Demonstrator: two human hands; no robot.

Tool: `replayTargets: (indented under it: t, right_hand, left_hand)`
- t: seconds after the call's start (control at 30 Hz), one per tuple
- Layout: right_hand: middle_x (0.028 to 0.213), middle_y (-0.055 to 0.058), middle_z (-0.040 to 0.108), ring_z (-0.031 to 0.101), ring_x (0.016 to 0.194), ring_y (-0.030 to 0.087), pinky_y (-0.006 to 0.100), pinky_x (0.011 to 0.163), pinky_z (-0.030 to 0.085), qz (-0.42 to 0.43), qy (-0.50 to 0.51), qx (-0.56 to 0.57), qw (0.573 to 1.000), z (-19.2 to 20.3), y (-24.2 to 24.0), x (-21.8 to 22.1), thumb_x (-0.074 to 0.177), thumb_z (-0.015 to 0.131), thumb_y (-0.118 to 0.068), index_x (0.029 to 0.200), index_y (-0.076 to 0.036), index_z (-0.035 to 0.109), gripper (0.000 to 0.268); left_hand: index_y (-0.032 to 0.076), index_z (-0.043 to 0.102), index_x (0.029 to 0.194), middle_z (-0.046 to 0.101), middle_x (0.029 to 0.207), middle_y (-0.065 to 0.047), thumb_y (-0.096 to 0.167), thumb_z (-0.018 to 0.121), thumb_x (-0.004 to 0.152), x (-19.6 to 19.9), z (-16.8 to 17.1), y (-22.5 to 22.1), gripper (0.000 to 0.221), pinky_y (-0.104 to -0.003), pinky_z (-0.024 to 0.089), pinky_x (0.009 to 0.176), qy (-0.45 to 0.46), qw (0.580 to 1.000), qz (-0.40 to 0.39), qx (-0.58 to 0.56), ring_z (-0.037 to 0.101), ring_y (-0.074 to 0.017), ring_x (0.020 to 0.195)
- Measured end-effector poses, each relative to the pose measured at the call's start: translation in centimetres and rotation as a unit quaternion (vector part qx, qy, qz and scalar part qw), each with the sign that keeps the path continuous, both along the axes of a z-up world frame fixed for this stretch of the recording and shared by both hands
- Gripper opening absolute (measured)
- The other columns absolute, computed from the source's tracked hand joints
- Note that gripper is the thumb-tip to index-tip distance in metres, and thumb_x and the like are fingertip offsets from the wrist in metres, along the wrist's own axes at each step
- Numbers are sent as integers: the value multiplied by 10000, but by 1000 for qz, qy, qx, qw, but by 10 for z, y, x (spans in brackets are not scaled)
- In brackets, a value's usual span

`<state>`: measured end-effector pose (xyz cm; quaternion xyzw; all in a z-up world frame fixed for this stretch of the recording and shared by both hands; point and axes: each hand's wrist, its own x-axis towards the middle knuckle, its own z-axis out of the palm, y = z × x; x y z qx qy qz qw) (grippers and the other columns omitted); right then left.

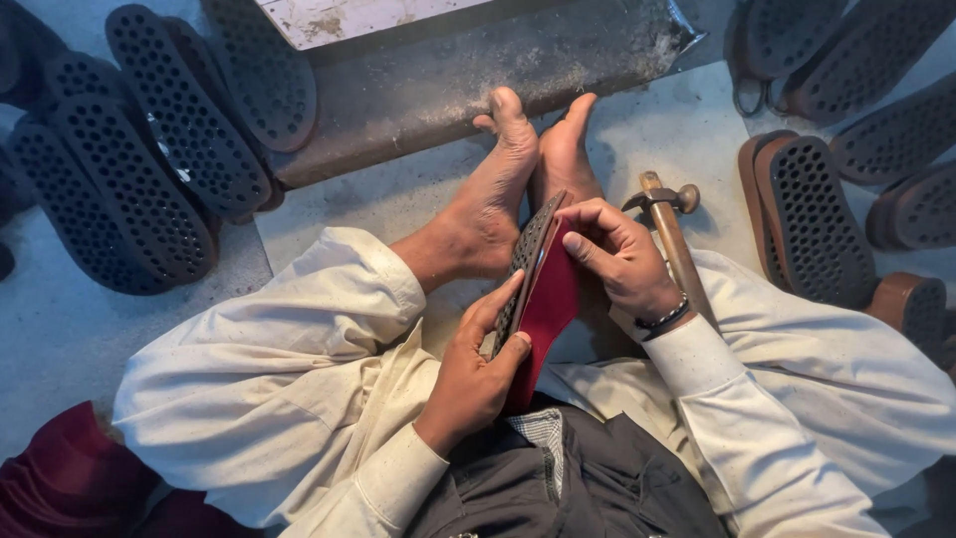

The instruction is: Assembling a shoe by fitting and hammering the upper material onto the sole while using feet for stability.

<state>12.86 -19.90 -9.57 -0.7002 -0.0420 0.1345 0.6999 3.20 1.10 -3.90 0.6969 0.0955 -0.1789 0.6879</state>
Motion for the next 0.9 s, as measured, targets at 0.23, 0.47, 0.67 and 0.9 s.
replayTargets:
  t: [0.23,0.47,0.67,0.9]
  right_hand:
    - [965,69,600,539,925,104,260,857,463,9,3,38,999,-13,-4,11,1047,626,-100,1076,12,679,127]
    - [941,80,625,548,910,102,258,845,468,13,5,27,1000,-6,0,16,1021,658,-73,1050,34,690,116]
    - [920,86,637,560,893,100,256,817,480,-2,4,14,1000,0,3,17,1012,675,-57,1044,43,703,109]
    - [894,80,649,579,879,93,247,793,491,-13,12,5,1000,7,9,19,1003,695,-64,1037,28,717,100]
  left_hand:
    - [194,507,1543,440,1473,-259,146,596,946,7,-5,-6,606,-580,241,1202,3,1000,-8,1,331,-461,1491]
    - [174,499,1541,388,1565,-276,145,588,971,29,-4,-11,577,-599,218,1203,-35,999,-12,20,283,-504,1495]
    - [155,489,1540,400,1597,-247,122,572,981,39,-5,-16,566,-578,245,1206,-63,997,-23,26,319,-478,1494]
    - [126,483,1539,448,1580,-231,114,557,993,41,-7,-16,551,-576,279,1192,-79,995,-28,45,376,-462,1472]
